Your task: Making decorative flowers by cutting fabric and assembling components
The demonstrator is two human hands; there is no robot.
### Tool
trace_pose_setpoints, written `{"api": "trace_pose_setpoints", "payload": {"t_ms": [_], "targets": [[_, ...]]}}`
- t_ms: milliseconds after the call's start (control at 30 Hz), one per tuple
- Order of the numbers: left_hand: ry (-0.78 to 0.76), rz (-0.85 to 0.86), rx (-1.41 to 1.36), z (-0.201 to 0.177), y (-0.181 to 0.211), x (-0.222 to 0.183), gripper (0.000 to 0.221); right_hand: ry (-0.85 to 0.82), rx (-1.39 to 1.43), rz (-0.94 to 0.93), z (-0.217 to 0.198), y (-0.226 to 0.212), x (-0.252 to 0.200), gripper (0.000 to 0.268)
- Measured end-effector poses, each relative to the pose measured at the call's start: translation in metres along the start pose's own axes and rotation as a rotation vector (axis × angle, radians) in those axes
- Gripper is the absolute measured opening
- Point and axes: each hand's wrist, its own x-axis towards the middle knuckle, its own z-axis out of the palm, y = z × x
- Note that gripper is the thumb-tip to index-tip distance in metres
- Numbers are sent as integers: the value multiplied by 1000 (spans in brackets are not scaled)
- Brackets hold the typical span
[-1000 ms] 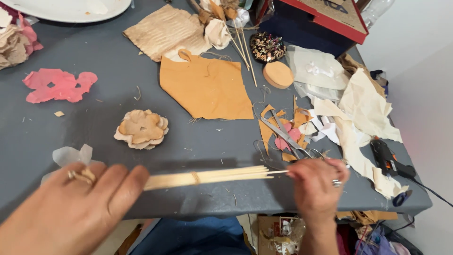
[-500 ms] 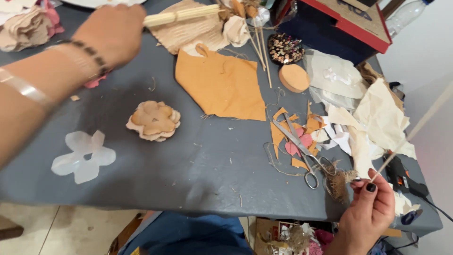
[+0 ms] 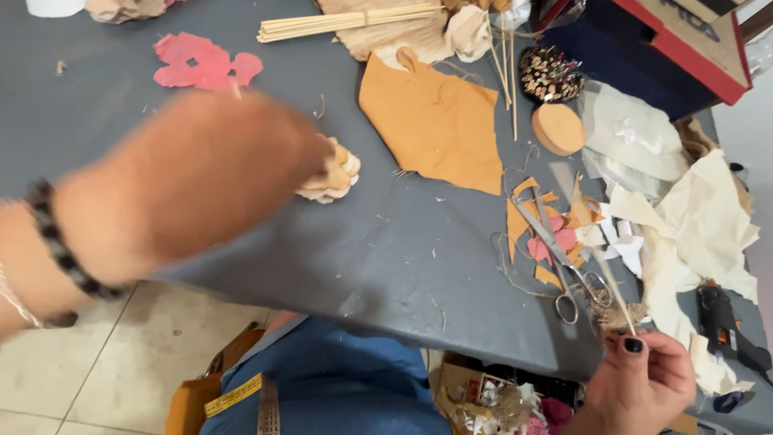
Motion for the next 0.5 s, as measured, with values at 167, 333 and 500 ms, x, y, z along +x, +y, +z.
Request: {"api": "trace_pose_setpoints", "payload": {"t_ms": [167,333,500], "targets": [[94,6,-173,72,16,-5,33,-92,249,114,1,-7,0,24],[159,-27,-81,101,17,9,20,-80,400,191,-34,4,10,28],[212,29,-234,120,10,15,26,-105,185,174,-11,-12,-7,19]]}}
